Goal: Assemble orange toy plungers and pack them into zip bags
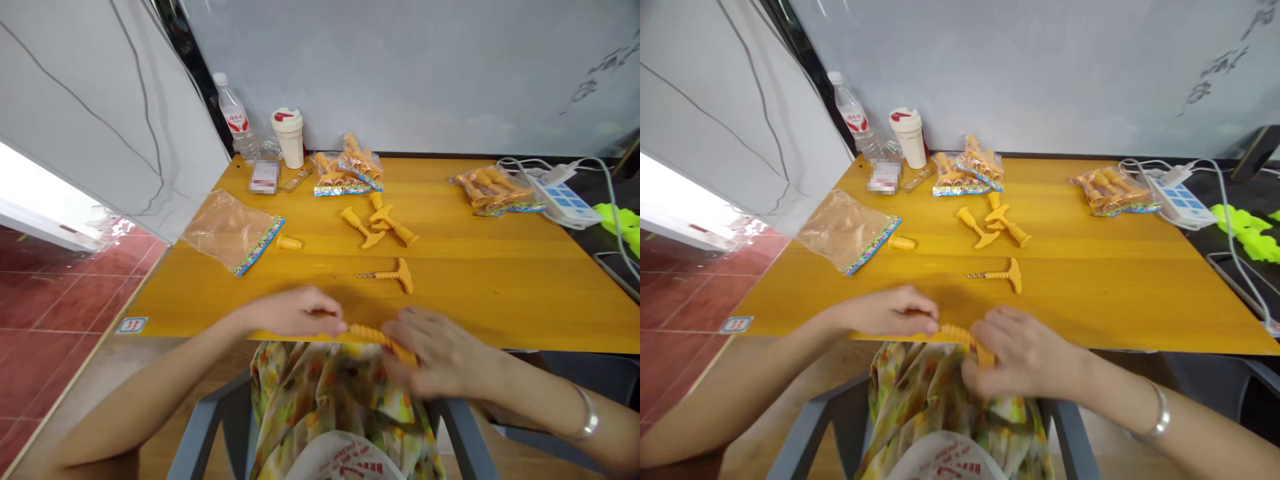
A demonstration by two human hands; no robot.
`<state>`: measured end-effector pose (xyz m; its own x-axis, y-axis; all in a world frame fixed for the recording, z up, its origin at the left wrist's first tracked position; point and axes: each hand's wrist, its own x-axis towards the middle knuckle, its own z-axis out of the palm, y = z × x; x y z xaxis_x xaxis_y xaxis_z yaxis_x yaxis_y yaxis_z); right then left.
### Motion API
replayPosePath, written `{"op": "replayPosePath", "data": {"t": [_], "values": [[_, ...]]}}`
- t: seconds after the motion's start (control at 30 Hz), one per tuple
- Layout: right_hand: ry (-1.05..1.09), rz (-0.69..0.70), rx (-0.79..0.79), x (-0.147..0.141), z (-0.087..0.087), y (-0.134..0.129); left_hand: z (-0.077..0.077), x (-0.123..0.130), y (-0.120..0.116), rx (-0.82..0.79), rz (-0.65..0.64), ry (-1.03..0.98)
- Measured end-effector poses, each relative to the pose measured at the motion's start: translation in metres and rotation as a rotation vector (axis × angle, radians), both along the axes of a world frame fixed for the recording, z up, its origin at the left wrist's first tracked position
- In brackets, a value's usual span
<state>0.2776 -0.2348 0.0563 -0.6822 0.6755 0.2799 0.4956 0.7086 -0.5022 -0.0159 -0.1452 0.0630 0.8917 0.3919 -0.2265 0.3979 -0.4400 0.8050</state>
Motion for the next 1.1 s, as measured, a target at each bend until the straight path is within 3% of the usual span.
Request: {"op": "replayPosePath", "data": {"t": [0.03, 0.07, 0.1, 0.17, 0.2, 0.27, 0.4, 0.5, 0.73, 1.1], "values": [[-0.069, 0.011, 0.168, 0.009, 0.002, -0.003, 0.0, -0.016, 0.004, -0.101, 0.023, 0.038], [-0.123, 0.01, 0.289, 0.019, 0.004, -0.001, 0.0, -0.03, 0.009, -0.124, 0.126, 0.058], [-0.179, -0.024, 0.37, 0.03, 0.004, 0.005, -0.003, -0.042, 0.014, -0.053, 0.265, 0.063], [-0.295, -0.132, 0.416, 0.051, 0.001, 0.031, -0.013, -0.054, 0.023, 0.262, 0.412, 0.056], [-0.315, -0.196, 0.412, 0.06, -0.004, 0.048, -0.02, -0.054, 0.028, 0.455, 0.434, 0.059], [-0.363, -0.194, 0.348, 0.071, -0.015, 0.084, -0.038, -0.047, 0.036, 0.791, 0.424, 0.105], [-0.383, -0.168, 0.284, 0.08, -0.035, 0.128, -0.065, -0.028, 0.05, 1.067, 0.397, 0.207], [-0.4, -0.15, 0.223, 0.084, -0.036, 0.135, -0.073, -0.025, 0.053, 1.125, 0.46, 0.204], [-0.421, -0.013, -0.028, 0.081, -0.014, 0.137, -0.077, -0.028, 0.051, 1.116, 0.554, 0.16], [-0.373, -0.091, -0.029, 0.058, -0.01, 0.14, -0.079, -0.028, 0.049, 1.089, 0.598, 0.143]]}}
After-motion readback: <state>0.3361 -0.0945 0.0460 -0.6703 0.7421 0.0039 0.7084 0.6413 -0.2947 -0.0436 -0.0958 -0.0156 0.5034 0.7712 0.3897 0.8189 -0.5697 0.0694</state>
